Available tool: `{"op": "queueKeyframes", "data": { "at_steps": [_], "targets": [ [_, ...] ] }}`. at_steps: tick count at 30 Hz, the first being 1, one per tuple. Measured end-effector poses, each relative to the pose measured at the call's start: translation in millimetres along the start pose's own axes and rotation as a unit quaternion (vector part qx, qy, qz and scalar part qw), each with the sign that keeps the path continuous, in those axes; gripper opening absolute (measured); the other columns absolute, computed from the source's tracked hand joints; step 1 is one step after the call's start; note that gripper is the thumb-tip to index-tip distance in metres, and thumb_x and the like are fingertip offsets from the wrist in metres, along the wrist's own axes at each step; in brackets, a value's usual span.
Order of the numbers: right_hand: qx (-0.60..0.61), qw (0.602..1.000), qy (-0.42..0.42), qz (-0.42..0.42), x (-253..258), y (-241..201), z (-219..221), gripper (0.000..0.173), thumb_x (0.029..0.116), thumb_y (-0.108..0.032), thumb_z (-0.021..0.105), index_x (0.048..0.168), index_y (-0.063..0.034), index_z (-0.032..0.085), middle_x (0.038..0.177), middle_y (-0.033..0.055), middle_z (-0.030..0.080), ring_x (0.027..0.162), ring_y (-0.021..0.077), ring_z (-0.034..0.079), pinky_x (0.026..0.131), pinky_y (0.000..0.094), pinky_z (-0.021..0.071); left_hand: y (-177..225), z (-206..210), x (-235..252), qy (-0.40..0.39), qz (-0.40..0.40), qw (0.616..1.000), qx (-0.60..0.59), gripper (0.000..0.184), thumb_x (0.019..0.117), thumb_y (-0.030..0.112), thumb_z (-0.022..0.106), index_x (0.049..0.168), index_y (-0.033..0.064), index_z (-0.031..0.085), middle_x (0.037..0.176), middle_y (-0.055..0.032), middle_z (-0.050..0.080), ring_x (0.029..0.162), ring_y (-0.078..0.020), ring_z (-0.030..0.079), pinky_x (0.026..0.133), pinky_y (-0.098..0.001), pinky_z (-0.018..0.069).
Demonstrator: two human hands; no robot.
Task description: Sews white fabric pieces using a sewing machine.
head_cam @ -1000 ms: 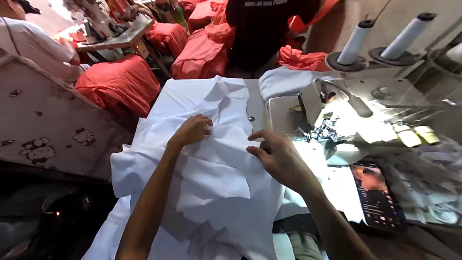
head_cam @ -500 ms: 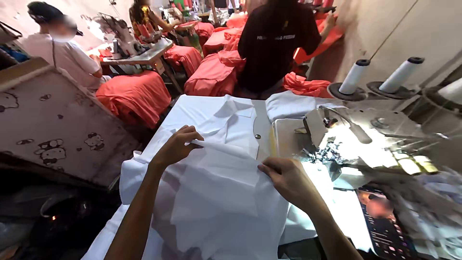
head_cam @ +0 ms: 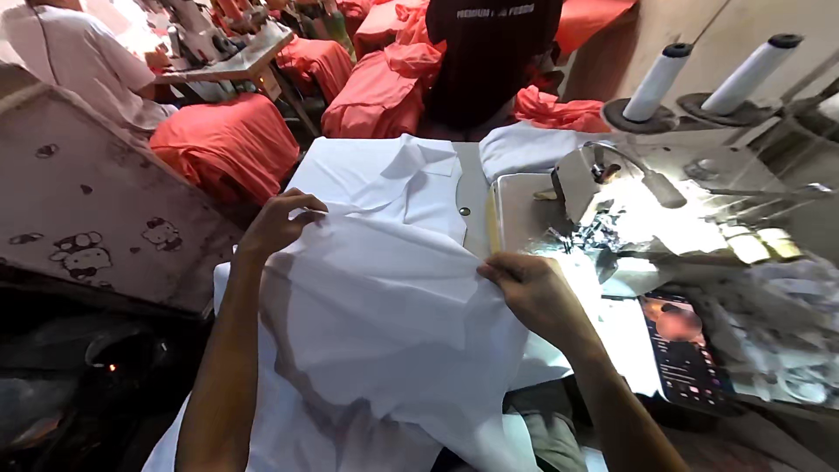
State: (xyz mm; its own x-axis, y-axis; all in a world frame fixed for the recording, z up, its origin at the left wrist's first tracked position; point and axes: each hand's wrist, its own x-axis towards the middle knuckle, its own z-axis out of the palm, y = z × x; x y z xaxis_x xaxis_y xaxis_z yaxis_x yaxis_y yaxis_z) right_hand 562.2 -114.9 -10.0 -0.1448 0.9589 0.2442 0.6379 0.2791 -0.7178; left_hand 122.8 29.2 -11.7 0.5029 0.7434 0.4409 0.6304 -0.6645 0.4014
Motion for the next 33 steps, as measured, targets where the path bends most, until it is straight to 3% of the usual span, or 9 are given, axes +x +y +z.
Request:
{"op": "queueKeyframes", "data": {
  "at_steps": [6,11,16,19,21,24,26,29,33],
  "targets": [
    [0.01,0.999,0.032,-0.029,-6,3,-1,0.021,0.1013,-0.03,0.061,0.098,-0.0152,0.075,0.07,-0.0074,0.065,0.058,-0.0033,0.053,0.055,0.016,0.0439,-1,-15,-5,0.027,-0.073,0.997,-0.012,0.013,0.0964,0.008,0.062,0.101,0.0002,0.071,0.096,-0.007,0.065,0.089,-0.0115,0.059,0.083,-0.0311,0.0493],
    [-0.031,0.995,0.066,-0.061,-8,8,5,0.023,0.1023,-0.029,0.059,0.098,-0.0131,0.075,0.071,-0.0033,0.066,0.059,0.0024,0.056,0.056,0.0206,0.0456,5,-4,3,0.054,-0.085,0.994,0.042,0.012,0.0976,0.007,0.065,0.102,-0.0016,0.071,0.098,-0.0145,0.066,0.093,-0.0247,0.06,0.085,-0.0437,0.0489],
    [-0.027,0.994,0.079,-0.073,-10,10,8,0.023,0.1035,-0.029,0.058,0.1,-0.0135,0.074,0.07,-0.0029,0.065,0.058,0.0044,0.055,0.056,0.0228,0.0451,-5,10,13,0.041,-0.054,0.995,0.068,0.012,0.098,0.007,0.064,0.099,-0.0017,0.073,0.098,-0.0147,0.071,0.097,-0.0296,0.061,0.089,-0.0476,0.0474],
    [-0.017,0.994,0.082,-0.076,-18,7,7,0.024,0.1031,-0.03,0.06,0.117,-0.0134,0.072,0.072,-0.0026,0.064,0.059,0.0054,0.055,0.056,0.0227,0.0467,-7,20,18,0.002,-0.061,0.989,0.134,0.013,0.0973,0.007,0.065,0.107,0.0024,0.073,0.107,-0.0174,0.07,0.108,-0.0406,0.061,0.095,-0.0604,0.0477],
    [0.011,0.993,0.075,-0.088,-28,5,-3,0.029,0.1017,-0.026,0.063,0.127,-0.0126,0.069,0.088,-0.002,0.071,0.074,0.0029,0.063,0.069,0.0192,0.0541,15,25,21,-0.005,-0.082,0.985,0.154,0.027,0.095,0.003,0.067,0.122,0.0038,0.067,0.125,-0.0222,0.063,0.121,-0.0486,0.055,0.1,-0.0686,0.0441],
    [0.076,0.985,0.105,-0.114,-56,7,-25,0.025,0.0993,-0.015,0.066,0.122,-0.0051,0.071,0.105,0.0018,0.075,0.092,0.0024,0.07,0.084,0.0192,0.0596,81,39,12,-0.027,-0.048,0.998,0.035,0.044,0.0942,0.02,0.07,0.133,0.0024,0.059,0.133,-0.018,0.06,0.124,-0.036,0.057,0.103,-0.0571,0.0486],
    [0.088,0.977,0.157,-0.112,-79,13,-42,0.021,0.0981,-0.011,0.067,0.117,-0.0043,0.072,0.104,0.0001,0.075,0.093,0.003,0.071,0.085,0.0209,0.0608,119,62,-7,-0.149,0.001,0.983,-0.106,0.059,0.0913,0.039,0.074,0.14,0.0115,0.055,0.138,-0.0062,0.06,0.131,-0.0202,0.056,0.111,-0.0452,0.0474],
    [0.084,0.965,0.23,-0.092,-110,29,-61,0.016,0.097,-0.006,0.064,0.108,-0.0123,0.074,0.104,-0.0049,0.076,0.095,0.004,0.071,0.086,0.0223,0.0612,154,99,-36,-0.253,0.062,0.964,-0.051,0.069,0.0885,0.051,0.074,0.148,0.0238,0.05,0.144,-0.0018,0.058,0.135,-0.0233,0.053,0.115,-0.0541,0.0386],
    [0.092,0.958,0.266,-0.046,-131,43,-58,0.017,0.0941,-0.003,0.064,0.104,-0.0127,0.074,0.1,-0.0065,0.075,0.09,0.0017,0.071,0.082,0.0191,0.061,148,107,-55,-0.103,0.053,0.992,0.044,0.041,0.0866,0.016,0.064,0.127,0.0118,0.065,0.121,-0.0077,0.071,0.116,-0.0268,0.066,0.105,-0.0492,0.0503]
  ]
}}
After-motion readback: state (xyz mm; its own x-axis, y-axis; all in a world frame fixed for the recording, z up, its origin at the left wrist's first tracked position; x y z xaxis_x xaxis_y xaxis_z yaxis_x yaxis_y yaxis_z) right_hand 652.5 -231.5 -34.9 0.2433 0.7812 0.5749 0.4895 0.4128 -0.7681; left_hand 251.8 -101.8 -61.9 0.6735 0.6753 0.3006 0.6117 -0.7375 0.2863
